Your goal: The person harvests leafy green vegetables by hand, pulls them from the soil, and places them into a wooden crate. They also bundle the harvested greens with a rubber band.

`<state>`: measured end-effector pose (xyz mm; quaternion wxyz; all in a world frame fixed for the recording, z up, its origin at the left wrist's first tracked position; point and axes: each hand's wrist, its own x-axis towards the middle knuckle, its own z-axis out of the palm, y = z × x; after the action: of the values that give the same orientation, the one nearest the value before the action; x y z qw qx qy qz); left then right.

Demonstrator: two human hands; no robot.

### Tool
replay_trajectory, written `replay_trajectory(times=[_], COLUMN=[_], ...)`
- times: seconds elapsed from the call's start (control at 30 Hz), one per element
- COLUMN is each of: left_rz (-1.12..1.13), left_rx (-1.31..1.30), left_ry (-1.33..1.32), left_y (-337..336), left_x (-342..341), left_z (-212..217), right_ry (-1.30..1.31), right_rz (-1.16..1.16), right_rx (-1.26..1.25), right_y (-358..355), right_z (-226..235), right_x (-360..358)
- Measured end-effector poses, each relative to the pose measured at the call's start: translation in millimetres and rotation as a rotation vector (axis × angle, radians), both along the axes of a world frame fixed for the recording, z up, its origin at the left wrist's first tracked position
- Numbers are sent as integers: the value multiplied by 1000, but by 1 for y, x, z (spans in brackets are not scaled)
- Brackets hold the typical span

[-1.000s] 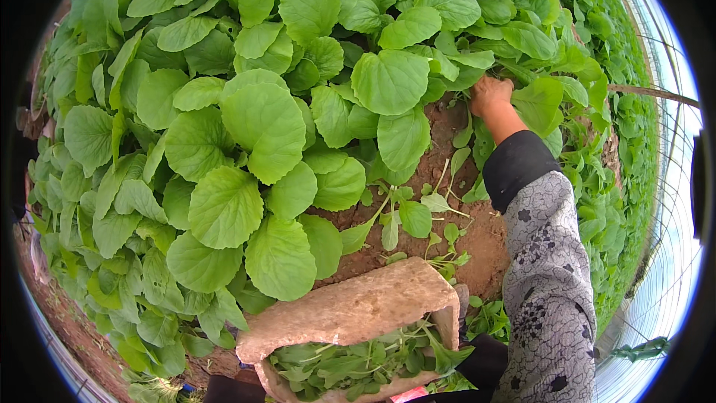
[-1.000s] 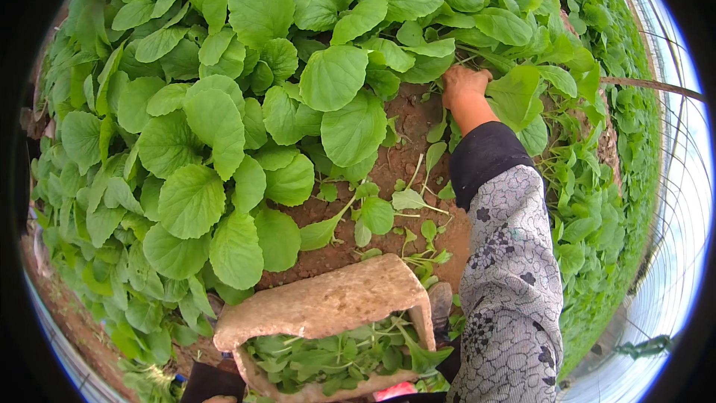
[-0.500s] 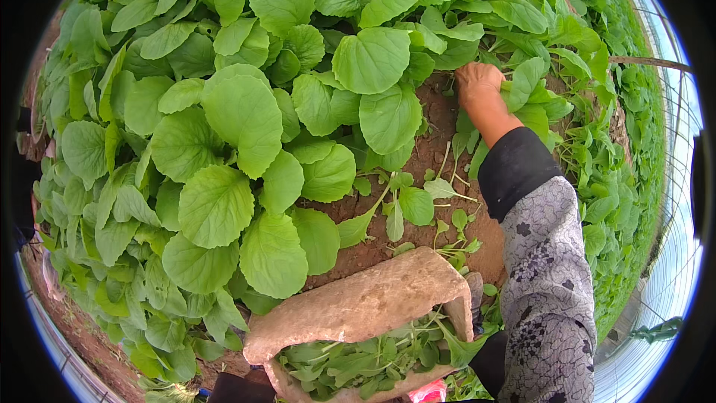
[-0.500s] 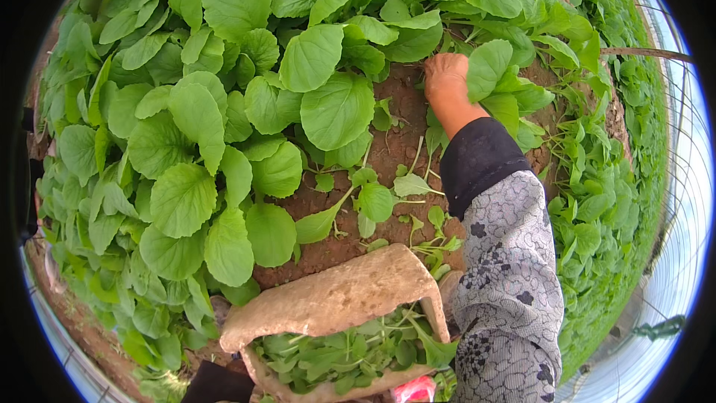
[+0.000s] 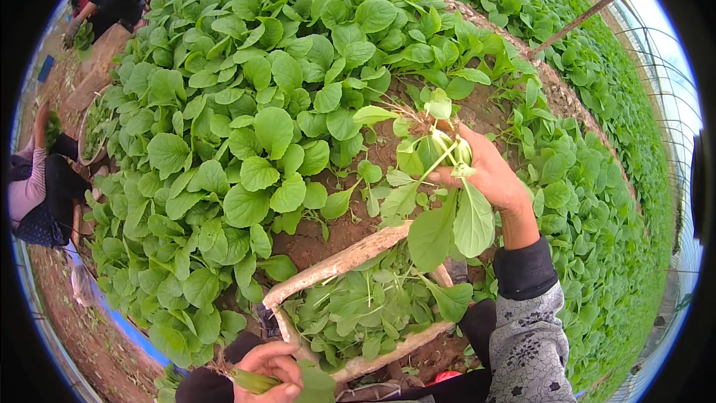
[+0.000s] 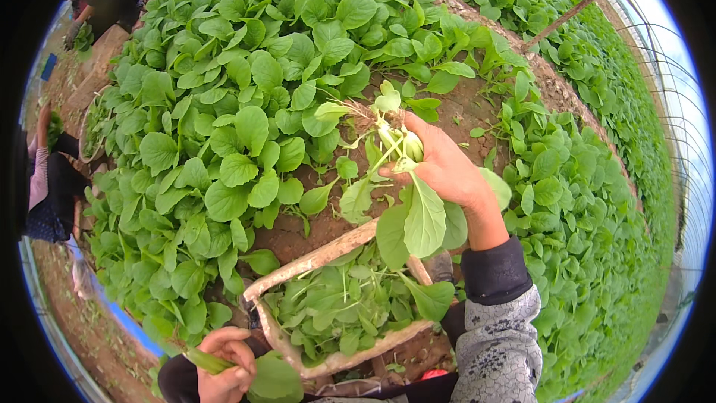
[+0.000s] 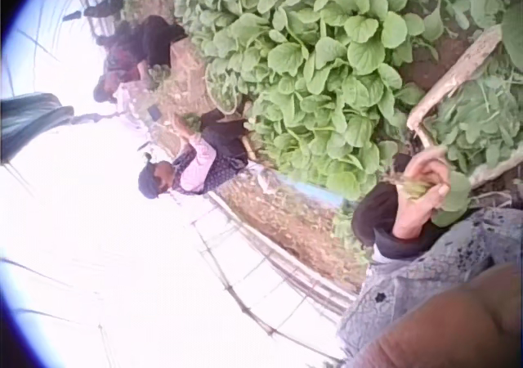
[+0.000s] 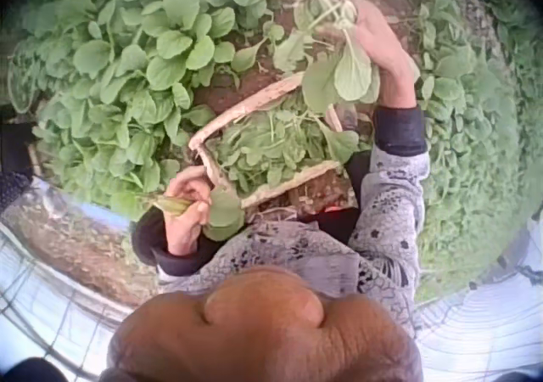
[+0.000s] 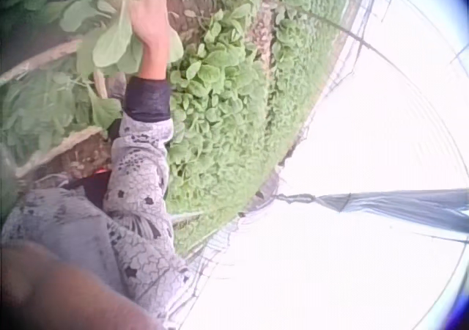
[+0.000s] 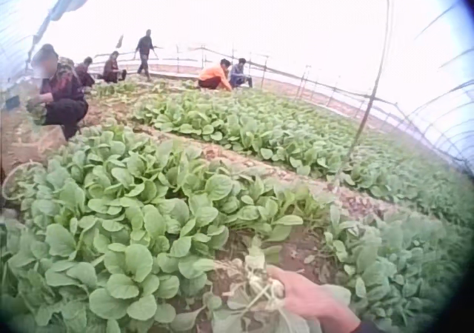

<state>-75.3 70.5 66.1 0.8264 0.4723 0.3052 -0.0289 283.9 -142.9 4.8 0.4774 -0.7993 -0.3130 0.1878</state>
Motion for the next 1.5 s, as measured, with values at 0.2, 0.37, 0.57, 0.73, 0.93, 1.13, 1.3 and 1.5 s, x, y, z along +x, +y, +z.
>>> replay_trajectory(times=[0.2, 0.37, 0.57, 0.73, 0.93, 1.13, 1.3, 1.5], left_rz=[84, 33, -102, -23, -9, -57, 79, 144], left_rx=[316, 554, 548, 614, 576, 528, 197, 395], left_ry=[-305, -451, -520, -648, -648, -628, -608, -661], left_y=[-11, -16, -51, -63, -68, -91, -110, -105], left_x=[10, 25, 31, 30, -10, 17, 19, 15], left_z=[21, 23, 36, 42, 26, 15, 22, 37], right_ry=[645, 669, 492, 331, 355, 230, 146, 160], right_rz=[-116, 39, -121, -162, -288, -215, -43, -128], right_rx=[630, 616, 455, 640, 781, 614, 505, 493], right_y=[-4, -9, -14, -23, -39, -25, -24, -34], right_z=[60, 79, 109, 120, 120, 116, 120, 132], right_x=[-128, -187, -237, -250, -246, -264, -260, -270])
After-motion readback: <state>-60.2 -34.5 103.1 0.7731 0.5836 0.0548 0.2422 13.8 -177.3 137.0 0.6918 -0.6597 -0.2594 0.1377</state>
